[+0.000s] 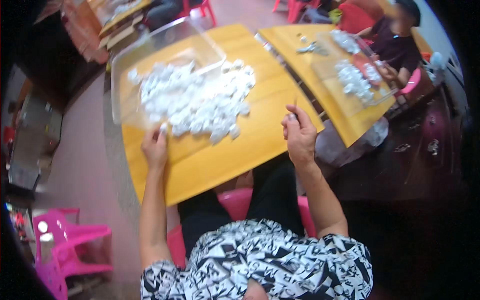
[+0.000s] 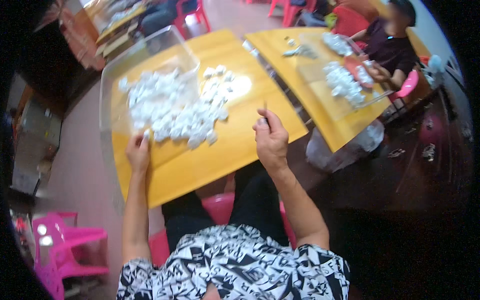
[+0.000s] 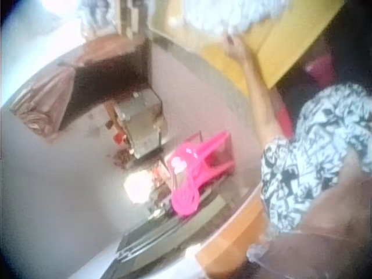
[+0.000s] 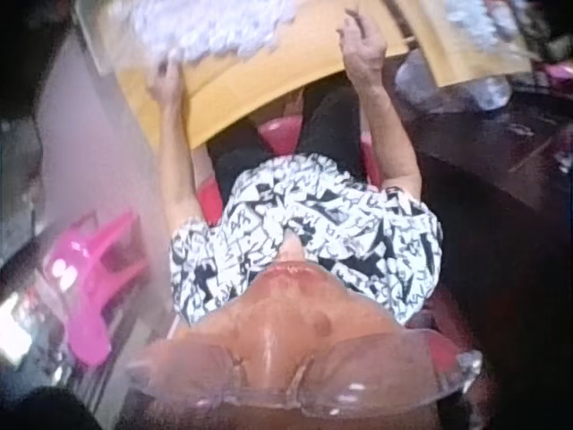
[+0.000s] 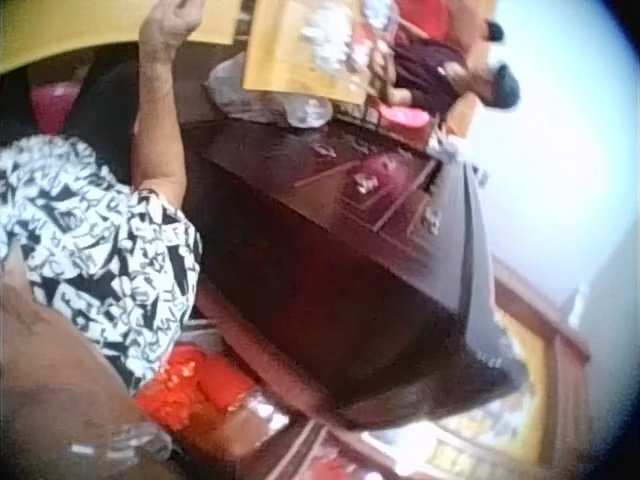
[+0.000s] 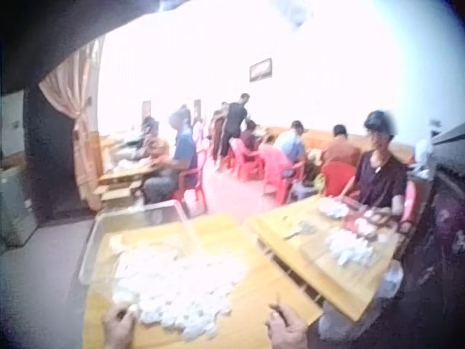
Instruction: The person trims white plastic components one by one using a small metal tool and places them into a plastic container.
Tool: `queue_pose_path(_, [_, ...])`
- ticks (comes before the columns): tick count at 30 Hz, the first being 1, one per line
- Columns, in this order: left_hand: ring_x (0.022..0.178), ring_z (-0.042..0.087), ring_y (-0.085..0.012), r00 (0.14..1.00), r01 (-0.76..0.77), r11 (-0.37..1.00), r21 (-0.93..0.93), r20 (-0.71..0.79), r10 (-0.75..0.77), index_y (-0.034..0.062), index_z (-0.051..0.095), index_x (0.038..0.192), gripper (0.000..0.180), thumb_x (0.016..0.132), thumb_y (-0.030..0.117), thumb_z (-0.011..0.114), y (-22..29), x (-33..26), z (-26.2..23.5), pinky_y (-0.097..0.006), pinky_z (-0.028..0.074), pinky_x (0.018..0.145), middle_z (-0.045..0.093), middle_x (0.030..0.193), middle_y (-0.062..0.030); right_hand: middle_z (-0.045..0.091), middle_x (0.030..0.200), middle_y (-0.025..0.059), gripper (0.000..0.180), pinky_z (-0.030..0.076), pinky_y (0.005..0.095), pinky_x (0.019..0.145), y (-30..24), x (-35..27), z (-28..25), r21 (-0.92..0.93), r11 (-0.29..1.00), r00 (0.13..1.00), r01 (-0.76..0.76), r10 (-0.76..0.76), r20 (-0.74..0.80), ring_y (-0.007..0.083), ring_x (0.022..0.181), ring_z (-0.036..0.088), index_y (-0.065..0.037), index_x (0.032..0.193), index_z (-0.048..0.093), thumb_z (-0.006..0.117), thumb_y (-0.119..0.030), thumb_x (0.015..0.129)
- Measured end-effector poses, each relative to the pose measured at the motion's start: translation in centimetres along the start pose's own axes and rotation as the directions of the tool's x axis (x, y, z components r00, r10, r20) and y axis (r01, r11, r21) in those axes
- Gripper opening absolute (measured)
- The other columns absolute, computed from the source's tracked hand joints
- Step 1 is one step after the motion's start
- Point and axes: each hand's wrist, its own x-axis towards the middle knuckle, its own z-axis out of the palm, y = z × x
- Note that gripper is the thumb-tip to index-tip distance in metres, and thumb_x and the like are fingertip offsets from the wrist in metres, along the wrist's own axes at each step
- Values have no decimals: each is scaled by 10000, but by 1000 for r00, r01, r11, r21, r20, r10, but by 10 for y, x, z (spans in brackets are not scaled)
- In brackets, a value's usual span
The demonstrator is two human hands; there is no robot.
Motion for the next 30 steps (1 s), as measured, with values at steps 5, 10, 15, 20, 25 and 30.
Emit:
queue_pose_path(5, [786, 591, -103, 984, 175, 837, -519, 73, -161, -10, 649, 952, 101, 850, -11, 649, 59, -15, -6, -227, 473, 728, 637, 883, -16, 573, 773, 39, 206, 401, 199, 515, -1, -25, 7, 193, 927, 943, -322, 296, 153, 60, 581, 480, 40, 1099, 561, 507, -57, 925])
queue_pose_path(10, [860, 577, -109, 949, 176, 747, -641, 312, 44, -18, 629, 986, 169, 824, -55, 660, 130, -92, -6, -243, 466, 779, 629, 956, -54, 608, 884, 38, 388, 432, 192, 591, -20, -60, 47, 63, 870, 662, -489, 323, 677, 53, 657, 488, 37, 1270, 507, 567, -169, 946])
queue_pose_path(15, [905, 568, -137, 880, -20, 791, -612, 364, 304, -17, 593, 1056, 297, 780, -96, 671, 132, -125, 6, -262, 463, 794, 614, 1034, -89, 609, 871, 3, 371, 441, 188, 583, -9, -68, 49, 106, 793, 591, -600, 350, 727, 40, 704, 528, 44, 1244, 534, 589, -158, 938])
queue_pose_path(20, [955, 554, -141, 892, 58, 751, -658, 372, 257, -26, 570, 1099, 350, 775, -109, 672, 127, -135, 12, -265, 453, 834, 592, 1100, -100, 622, 829, 22, 309, 437, 203, 563, 2, -69, 43, 178, 768, 604, -616, 315, 732, 63, 655, 543, 49, 1150, 593, 593, -173, 935])
queue_pose_path(25, [942, 576, -192, 870, -117, 787, -606, 320, 376, -6, 562, 1126, 449, 715, -54, 738, 123, -136, 14, -290, 476, 792, 593, 1092, -133, 628, 829, 41, 299, 439, 212, 559, 5, -71, 45, 216, 745, 607, -631, 301, 735, 72, 642, 542, 50, 1133, 602, 584, -178, 939])
queue_pose_path(30, [925, 590, -227, 883, -248, 864, -439, 265, 388, -1, 573, 1103, 448, 686, -64, 726, 121, -134, 16, -297, 487, 744, 596, 1064, -150, 646, 933, 86, 337, 456, 212, 580, 7, -70, 42, 173, 767, 576, -618, 293, 763, 100, 713, 581, 56, 1179, 574, 573, -181, 939])
